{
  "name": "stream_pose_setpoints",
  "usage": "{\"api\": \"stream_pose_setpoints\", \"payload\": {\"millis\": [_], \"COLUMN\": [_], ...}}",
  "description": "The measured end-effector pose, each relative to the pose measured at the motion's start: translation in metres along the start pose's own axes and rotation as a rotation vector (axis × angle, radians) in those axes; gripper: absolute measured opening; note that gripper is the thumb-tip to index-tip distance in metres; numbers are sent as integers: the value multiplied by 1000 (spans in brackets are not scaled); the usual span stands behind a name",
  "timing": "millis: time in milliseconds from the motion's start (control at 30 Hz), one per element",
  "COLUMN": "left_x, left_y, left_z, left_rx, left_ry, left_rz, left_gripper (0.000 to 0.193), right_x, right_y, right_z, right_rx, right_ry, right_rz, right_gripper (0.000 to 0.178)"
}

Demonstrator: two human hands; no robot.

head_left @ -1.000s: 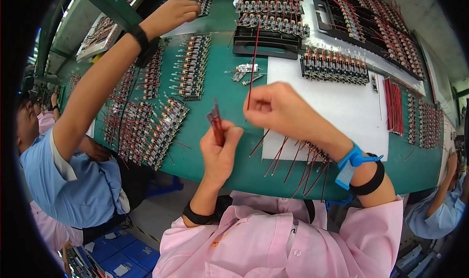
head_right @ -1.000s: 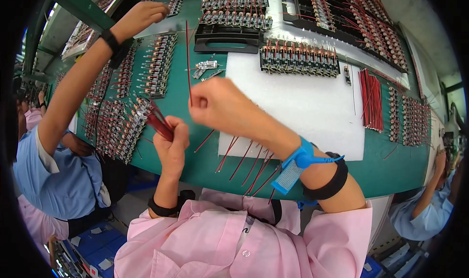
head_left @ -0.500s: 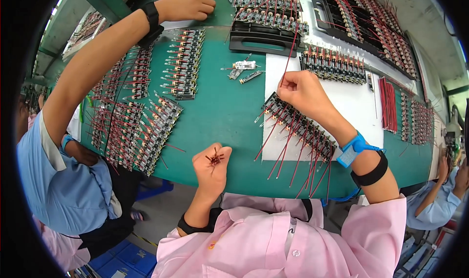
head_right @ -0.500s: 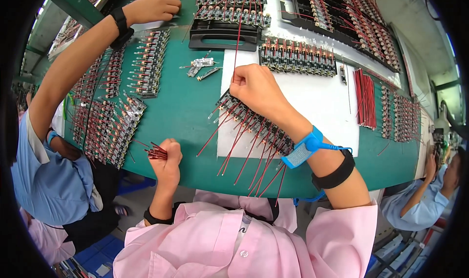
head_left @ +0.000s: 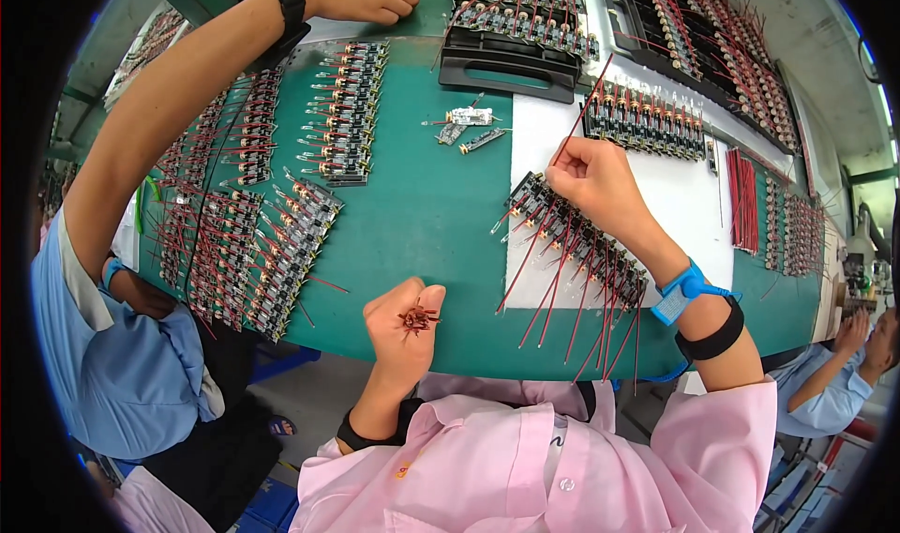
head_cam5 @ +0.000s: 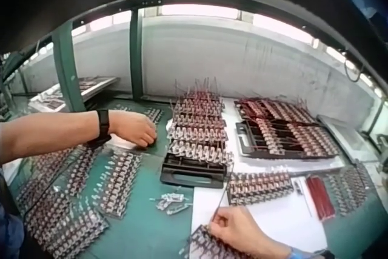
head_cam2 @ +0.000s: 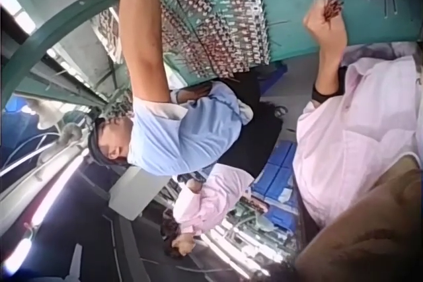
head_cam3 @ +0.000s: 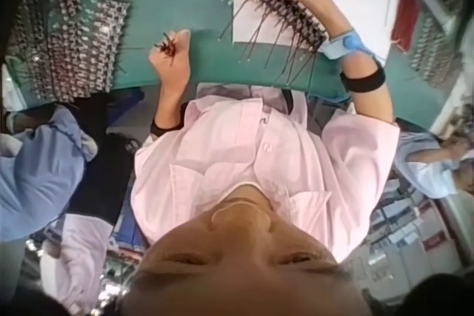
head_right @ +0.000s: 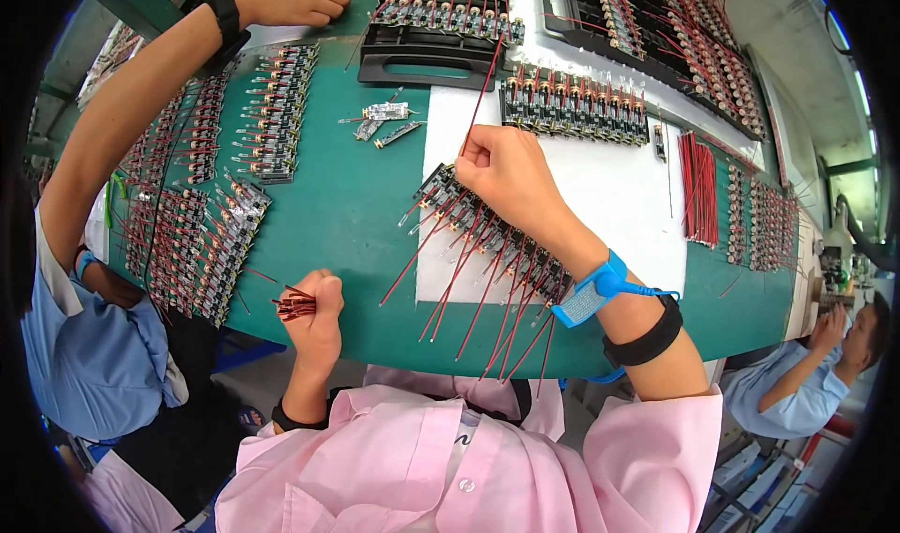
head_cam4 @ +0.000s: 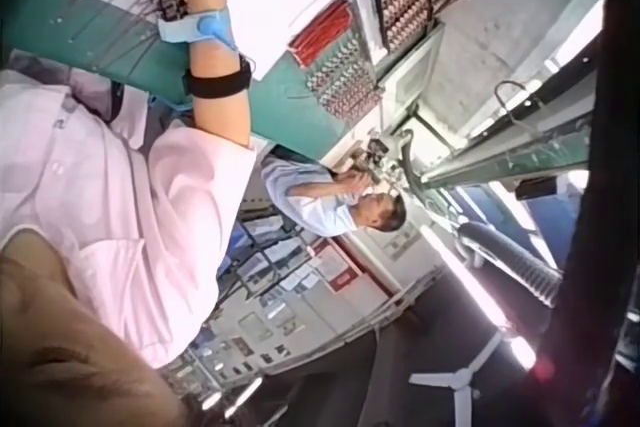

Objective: The person picks up a bundle of red wires and a circuit board, then inserts the wires one by one into the board. After filling the board, the person sets it down and picks up a new circuit board to repeat the process.

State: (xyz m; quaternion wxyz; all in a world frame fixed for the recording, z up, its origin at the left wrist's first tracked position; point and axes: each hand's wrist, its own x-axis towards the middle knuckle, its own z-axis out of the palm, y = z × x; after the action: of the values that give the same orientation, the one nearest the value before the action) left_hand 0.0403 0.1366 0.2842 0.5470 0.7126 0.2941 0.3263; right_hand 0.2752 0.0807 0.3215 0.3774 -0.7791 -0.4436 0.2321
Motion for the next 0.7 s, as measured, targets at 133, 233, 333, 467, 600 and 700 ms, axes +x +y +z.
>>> {"api": "stream_pose_setpoints", "payload": {"millis": [133, 233, 333, 467, 600, 700], "left_x": [0, 0, 0, 0, 1, 0], "left_y": [0, 0, 0, -1, -1, -1], "left_z": [-1, -1, -1, 0, 0, 0], "left_rx": [1, 5, 13, 13, -20, -8], "left_ry": [2, 3, 6, 12, 14, 12], "left_rz": [7, 7, 5, 5, 9, 3], "left_gripper": [33, 34, 34, 34, 34, 35], "right_x": [0, 0, 0, 0, -1, -4], "right_y": [-1, 0, 2, 3, 1, -3], "right_z": [0, 0, 1, 2, 2, 2], "right_rx": [-46, -41, -10, -9, -40, -74], "right_ry": [14, 14, 16, 18, 33, 39], "right_rz": [-4, 4, 8, -7, -33, -66], "right_gripper": [12, 13, 12, 12, 11, 10]}}
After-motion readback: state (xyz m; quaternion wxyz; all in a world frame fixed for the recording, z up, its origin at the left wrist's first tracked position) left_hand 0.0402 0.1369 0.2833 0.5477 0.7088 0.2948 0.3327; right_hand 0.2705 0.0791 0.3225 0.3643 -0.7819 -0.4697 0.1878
